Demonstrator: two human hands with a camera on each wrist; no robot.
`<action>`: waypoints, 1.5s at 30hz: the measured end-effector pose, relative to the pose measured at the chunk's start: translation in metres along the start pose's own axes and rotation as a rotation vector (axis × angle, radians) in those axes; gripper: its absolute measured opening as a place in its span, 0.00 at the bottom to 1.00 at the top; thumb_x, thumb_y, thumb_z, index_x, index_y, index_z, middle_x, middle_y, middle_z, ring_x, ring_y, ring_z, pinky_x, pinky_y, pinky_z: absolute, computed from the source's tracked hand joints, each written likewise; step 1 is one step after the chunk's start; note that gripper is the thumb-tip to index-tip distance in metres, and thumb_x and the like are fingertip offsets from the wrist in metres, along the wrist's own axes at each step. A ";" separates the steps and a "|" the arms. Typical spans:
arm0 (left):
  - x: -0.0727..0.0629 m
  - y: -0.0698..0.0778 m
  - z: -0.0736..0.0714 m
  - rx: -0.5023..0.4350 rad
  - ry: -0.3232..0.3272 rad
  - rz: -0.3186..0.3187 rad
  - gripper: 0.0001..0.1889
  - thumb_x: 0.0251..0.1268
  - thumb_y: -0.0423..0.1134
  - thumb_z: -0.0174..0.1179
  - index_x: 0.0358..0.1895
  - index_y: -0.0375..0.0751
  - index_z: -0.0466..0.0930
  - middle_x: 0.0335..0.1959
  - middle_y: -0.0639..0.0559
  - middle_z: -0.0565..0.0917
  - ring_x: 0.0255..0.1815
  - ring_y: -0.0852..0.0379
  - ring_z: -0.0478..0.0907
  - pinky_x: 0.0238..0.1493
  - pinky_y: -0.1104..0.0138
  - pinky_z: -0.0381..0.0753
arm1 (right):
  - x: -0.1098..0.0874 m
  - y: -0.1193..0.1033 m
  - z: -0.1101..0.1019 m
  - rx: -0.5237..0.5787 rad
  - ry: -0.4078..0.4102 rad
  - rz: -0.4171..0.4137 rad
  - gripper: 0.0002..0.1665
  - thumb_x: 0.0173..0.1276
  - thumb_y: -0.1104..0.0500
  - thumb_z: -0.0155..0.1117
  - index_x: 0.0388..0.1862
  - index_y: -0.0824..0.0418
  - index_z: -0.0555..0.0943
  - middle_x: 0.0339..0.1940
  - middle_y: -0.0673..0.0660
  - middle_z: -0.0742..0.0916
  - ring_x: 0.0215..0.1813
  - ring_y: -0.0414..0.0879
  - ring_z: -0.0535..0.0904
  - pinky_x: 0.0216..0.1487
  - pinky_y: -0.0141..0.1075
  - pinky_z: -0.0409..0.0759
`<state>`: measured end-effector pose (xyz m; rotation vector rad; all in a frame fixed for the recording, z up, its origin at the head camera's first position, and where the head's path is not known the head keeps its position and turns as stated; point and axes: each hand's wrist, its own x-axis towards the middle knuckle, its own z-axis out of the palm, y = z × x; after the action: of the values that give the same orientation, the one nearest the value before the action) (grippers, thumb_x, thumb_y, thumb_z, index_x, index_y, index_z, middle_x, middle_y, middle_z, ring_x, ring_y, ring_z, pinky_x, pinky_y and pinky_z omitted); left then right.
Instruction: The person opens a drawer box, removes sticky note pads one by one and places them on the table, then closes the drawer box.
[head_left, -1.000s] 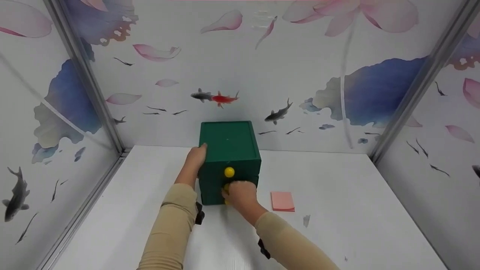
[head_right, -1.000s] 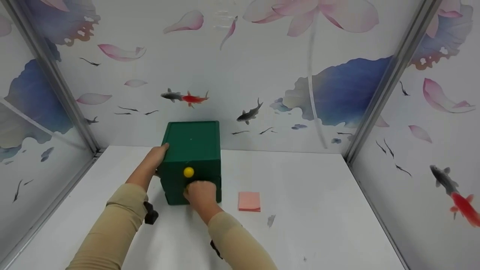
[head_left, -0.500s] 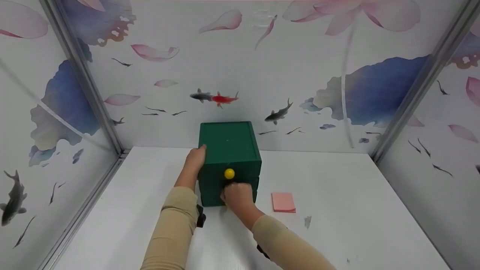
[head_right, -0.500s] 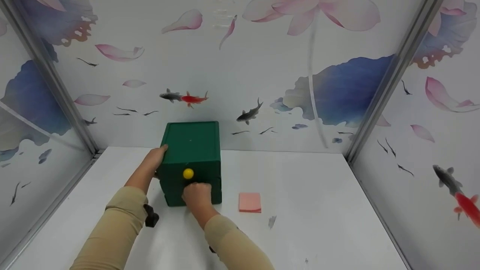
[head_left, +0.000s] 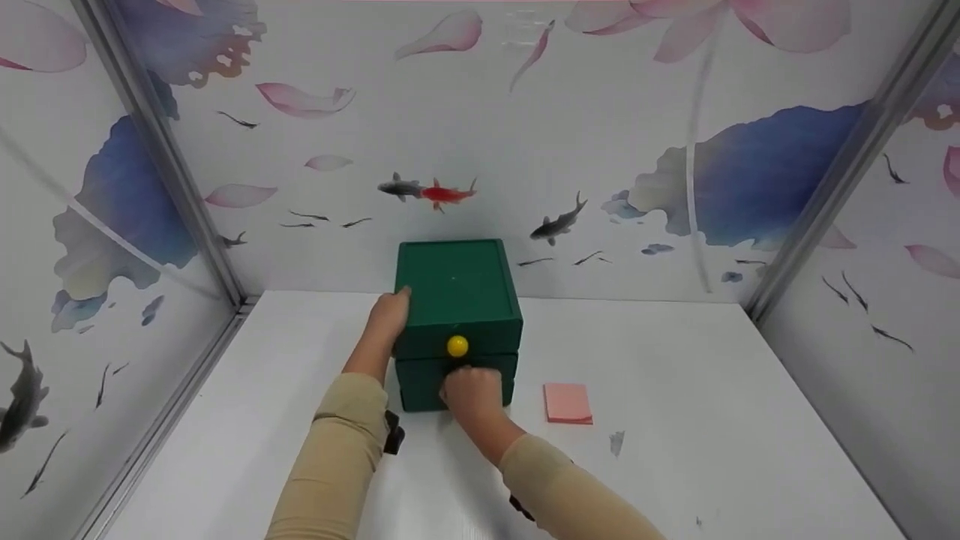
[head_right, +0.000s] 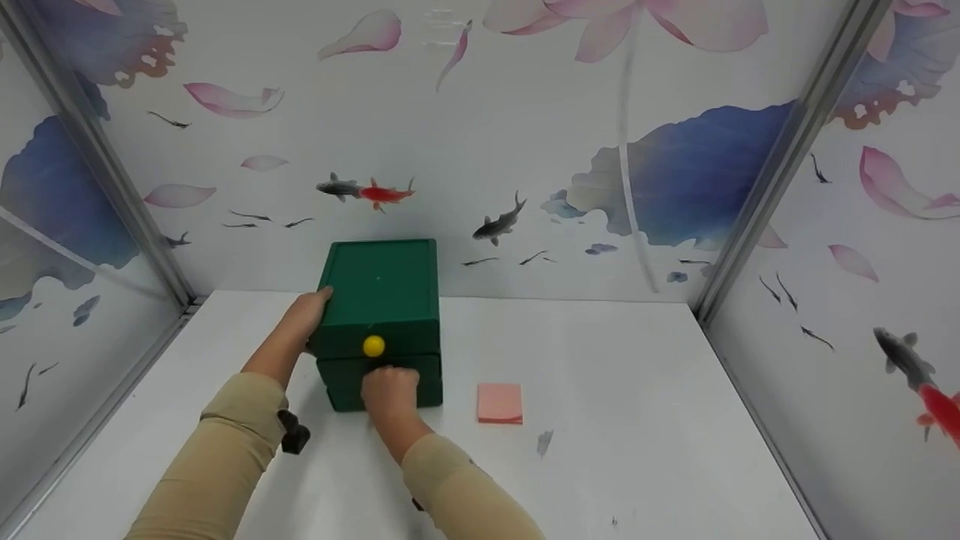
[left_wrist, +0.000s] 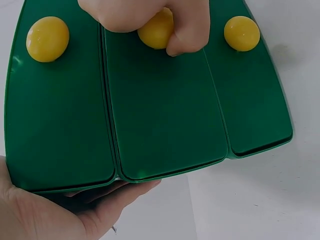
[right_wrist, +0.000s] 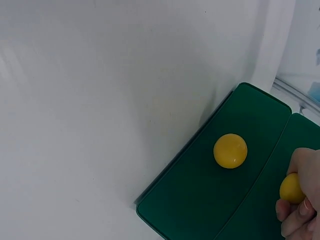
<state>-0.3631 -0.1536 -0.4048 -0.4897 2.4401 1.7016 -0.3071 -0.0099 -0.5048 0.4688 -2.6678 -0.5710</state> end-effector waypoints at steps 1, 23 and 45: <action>-0.001 0.000 0.000 0.003 0.002 0.003 0.33 0.79 0.53 0.32 0.75 0.31 0.51 0.70 0.33 0.62 0.67 0.38 0.63 0.61 0.45 0.68 | -0.001 0.000 0.000 0.002 0.002 0.002 0.34 0.73 0.42 0.56 0.08 0.56 0.66 0.08 0.50 0.64 0.12 0.44 0.57 0.14 0.33 0.55; -0.005 0.002 -0.004 0.019 -0.003 0.009 0.33 0.79 0.52 0.31 0.75 0.30 0.49 0.71 0.35 0.61 0.68 0.40 0.62 0.64 0.49 0.66 | -0.016 -0.004 -0.003 0.065 0.025 0.011 0.33 0.71 0.42 0.59 0.11 0.56 0.65 0.10 0.50 0.63 0.12 0.43 0.57 0.13 0.33 0.56; 0.003 -0.001 -0.001 0.032 -0.002 -0.029 0.33 0.79 0.54 0.32 0.75 0.32 0.51 0.71 0.35 0.61 0.68 0.39 0.62 0.61 0.45 0.69 | -0.041 -0.002 -0.008 -0.028 0.090 -0.066 0.29 0.65 0.52 0.67 0.09 0.57 0.64 0.11 0.50 0.61 0.12 0.43 0.56 0.13 0.32 0.63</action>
<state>-0.3657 -0.1555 -0.4064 -0.5162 2.4425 1.6479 -0.2677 0.0017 -0.5102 0.5636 -2.5640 -0.5911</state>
